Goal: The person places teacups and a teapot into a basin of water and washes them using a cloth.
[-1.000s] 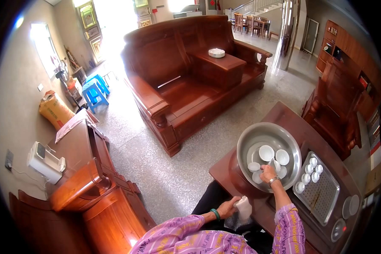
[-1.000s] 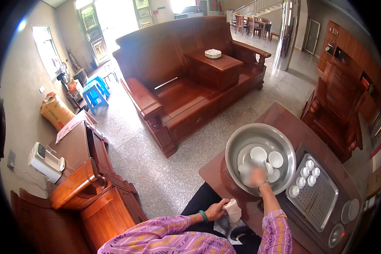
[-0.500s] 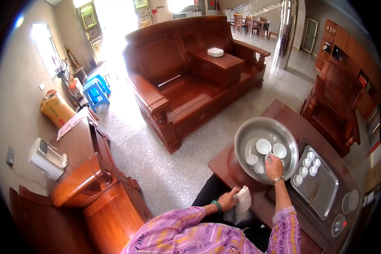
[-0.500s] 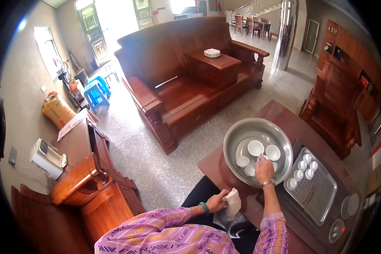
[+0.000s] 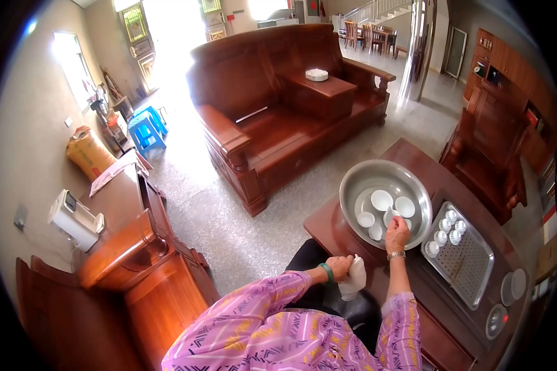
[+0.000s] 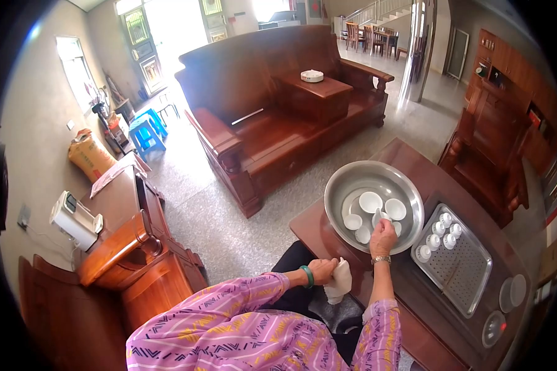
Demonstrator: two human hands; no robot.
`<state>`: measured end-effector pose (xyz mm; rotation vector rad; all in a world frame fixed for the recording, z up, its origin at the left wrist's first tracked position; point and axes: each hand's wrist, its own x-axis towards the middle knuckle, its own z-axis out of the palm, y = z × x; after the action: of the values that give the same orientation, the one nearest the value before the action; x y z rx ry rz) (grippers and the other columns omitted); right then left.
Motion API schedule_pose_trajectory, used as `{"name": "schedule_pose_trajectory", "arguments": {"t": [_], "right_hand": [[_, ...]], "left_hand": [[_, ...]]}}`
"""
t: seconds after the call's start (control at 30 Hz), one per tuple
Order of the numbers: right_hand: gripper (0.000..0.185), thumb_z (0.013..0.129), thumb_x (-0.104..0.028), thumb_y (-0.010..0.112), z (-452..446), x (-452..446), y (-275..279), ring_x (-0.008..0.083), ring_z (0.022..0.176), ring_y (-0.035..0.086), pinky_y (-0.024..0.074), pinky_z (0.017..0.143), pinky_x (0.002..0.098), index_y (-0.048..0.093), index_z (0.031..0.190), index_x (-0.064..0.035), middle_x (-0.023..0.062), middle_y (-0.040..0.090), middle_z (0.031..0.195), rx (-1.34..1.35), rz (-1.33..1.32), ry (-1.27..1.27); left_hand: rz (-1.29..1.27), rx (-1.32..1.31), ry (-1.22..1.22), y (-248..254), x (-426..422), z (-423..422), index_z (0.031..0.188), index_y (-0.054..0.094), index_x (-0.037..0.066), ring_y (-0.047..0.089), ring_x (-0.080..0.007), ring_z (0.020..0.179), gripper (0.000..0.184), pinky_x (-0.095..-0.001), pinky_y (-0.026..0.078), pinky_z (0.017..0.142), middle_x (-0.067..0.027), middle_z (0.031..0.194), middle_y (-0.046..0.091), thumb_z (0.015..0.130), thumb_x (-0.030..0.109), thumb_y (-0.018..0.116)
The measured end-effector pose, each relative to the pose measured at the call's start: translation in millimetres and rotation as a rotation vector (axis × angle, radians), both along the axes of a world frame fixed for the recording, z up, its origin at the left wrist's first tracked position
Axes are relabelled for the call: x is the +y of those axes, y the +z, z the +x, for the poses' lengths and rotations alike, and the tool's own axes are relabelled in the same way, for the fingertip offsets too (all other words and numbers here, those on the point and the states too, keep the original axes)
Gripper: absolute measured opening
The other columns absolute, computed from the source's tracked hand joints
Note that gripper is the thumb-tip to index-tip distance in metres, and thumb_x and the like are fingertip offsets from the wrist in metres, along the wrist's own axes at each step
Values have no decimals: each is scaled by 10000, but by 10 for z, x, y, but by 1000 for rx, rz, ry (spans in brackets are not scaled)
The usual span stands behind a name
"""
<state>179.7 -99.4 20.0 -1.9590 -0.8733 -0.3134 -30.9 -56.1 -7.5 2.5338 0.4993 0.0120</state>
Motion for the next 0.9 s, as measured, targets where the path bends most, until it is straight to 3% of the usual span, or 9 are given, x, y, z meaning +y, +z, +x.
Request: {"name": "schedule_pose_trajectory", "arguments": {"t": [0.07,0.3,0.9], "right_hand": [[147,754,-106,529,6,14,-24,297,693,589,473,650,368,612,840,-20,150,614,777,-66,23,10],[139,760,-116,513,9,10,-4,330,703,590,463,652,391,617,790,-29,171,619,746,-104,21,-1],[129,747,-107,515,42,15,-43,340,648,589,461,610,400,615,734,-25,182,606,686,-82,-56,-12]], "left_hand": [[-56,79,-9,30,18,33,1017,476,5,592,-350,877,443,-406,475,741,-194,890,615,638,151,654],[-20,87,-6,33,-8,50,985,498,11,593,-345,890,400,-401,476,750,-197,919,614,638,140,650],[-26,10,38,-7,-69,-18,1101,436,17,588,-365,886,518,-430,470,741,-212,910,605,645,130,653]]}}
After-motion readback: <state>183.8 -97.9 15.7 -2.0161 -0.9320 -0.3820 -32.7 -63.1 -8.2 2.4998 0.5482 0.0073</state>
